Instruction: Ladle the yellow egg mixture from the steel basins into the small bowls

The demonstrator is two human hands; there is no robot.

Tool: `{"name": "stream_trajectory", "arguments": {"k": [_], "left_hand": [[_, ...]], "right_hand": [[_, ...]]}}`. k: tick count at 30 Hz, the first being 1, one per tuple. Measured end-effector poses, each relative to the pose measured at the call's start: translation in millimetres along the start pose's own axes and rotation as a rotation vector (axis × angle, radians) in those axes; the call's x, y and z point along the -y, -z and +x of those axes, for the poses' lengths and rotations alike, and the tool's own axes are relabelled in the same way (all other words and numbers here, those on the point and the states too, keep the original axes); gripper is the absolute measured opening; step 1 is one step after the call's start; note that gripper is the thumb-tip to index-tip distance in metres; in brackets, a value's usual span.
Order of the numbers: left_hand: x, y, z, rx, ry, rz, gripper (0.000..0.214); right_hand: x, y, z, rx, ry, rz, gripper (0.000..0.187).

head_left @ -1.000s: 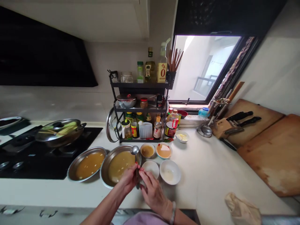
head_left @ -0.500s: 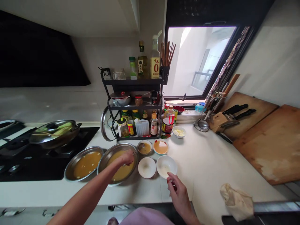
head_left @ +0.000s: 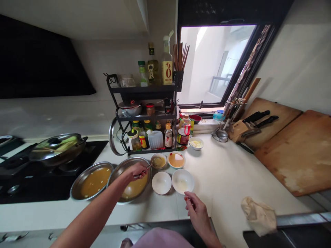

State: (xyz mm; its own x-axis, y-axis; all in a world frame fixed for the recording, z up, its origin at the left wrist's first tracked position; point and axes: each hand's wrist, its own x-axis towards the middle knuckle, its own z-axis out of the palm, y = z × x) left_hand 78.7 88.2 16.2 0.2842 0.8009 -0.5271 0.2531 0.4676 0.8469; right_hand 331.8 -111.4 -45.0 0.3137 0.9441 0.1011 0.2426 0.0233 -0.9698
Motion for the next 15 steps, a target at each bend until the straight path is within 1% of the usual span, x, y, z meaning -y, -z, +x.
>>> {"name": "stream_trajectory", "arguments": {"k": [3, 6, 11, 15], "left_hand": [[-2, 4.2, -2, 0.075, 0.108, -0.124, 0.015], [-6, 7.6, -6, 0.131, 0.155, -0.249, 0.014], [-9, 16.5, -25, 0.154, 0.159, -0.388, 0.011], [-6, 30.8, -49, 0.130, 0.125, -0.458, 0.009]], "right_hand": [[-2, -4, 1, 0.016, 0.000, 0.003, 0.040], [-1, -6, 4, 0.022, 0.010, 0.007, 0.039], [2, -8, 11, 0.021, 0.031, 0.014, 0.037], [3, -11, 14, 0.037, 0.041, 0.032, 0.035]]}}
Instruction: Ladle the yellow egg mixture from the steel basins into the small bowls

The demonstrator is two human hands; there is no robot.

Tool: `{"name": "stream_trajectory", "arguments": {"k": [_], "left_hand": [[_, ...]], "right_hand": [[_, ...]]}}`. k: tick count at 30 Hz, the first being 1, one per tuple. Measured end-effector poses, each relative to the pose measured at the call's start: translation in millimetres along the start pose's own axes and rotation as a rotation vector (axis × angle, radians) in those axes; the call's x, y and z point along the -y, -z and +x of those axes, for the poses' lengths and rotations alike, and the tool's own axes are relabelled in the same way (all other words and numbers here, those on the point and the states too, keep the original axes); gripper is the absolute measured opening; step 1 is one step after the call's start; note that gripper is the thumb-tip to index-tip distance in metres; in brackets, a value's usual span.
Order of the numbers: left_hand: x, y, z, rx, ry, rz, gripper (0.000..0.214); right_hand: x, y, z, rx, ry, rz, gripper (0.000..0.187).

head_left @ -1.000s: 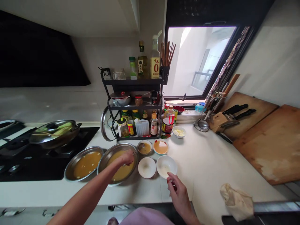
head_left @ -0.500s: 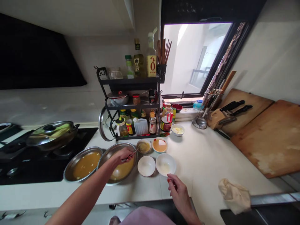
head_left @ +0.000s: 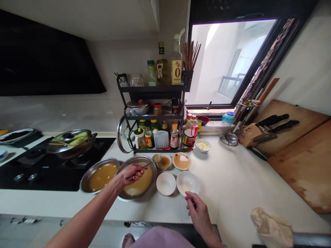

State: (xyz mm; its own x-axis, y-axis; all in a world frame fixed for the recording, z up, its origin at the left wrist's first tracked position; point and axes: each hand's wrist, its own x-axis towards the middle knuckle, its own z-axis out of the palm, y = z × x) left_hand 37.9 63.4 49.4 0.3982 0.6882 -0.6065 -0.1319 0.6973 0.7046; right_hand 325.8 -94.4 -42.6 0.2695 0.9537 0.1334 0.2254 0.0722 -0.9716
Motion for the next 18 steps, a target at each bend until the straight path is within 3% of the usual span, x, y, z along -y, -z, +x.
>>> {"name": "stream_trajectory", "arguments": {"k": [4, 8, 13, 15, 18], "left_hand": [[9, 17.7, -28, -0.067, -0.078, -0.013, 0.007], [32, 34.3, -50, -0.199, -0.142, 0.110, 0.021], [67, 52.0, -60, -0.461, -0.240, 0.596, 0.010], [75, 56.8, -60, -0.563, -0.351, 0.790, 0.003], [78, 55.4, -58, -0.659, -0.545, 0.865, 0.011]], "right_hand": [[-2, -3, 3, 0.043, -0.007, 0.004, 0.038], [-5, -5, 6, 0.074, -0.015, -0.004, 0.041], [-6, -4, 9, 0.074, 0.002, 0.007, 0.041], [-6, -3, 9, 0.079, 0.007, 0.007, 0.040], [-7, -1, 9, 0.085, -0.001, 0.005, 0.040]]}}
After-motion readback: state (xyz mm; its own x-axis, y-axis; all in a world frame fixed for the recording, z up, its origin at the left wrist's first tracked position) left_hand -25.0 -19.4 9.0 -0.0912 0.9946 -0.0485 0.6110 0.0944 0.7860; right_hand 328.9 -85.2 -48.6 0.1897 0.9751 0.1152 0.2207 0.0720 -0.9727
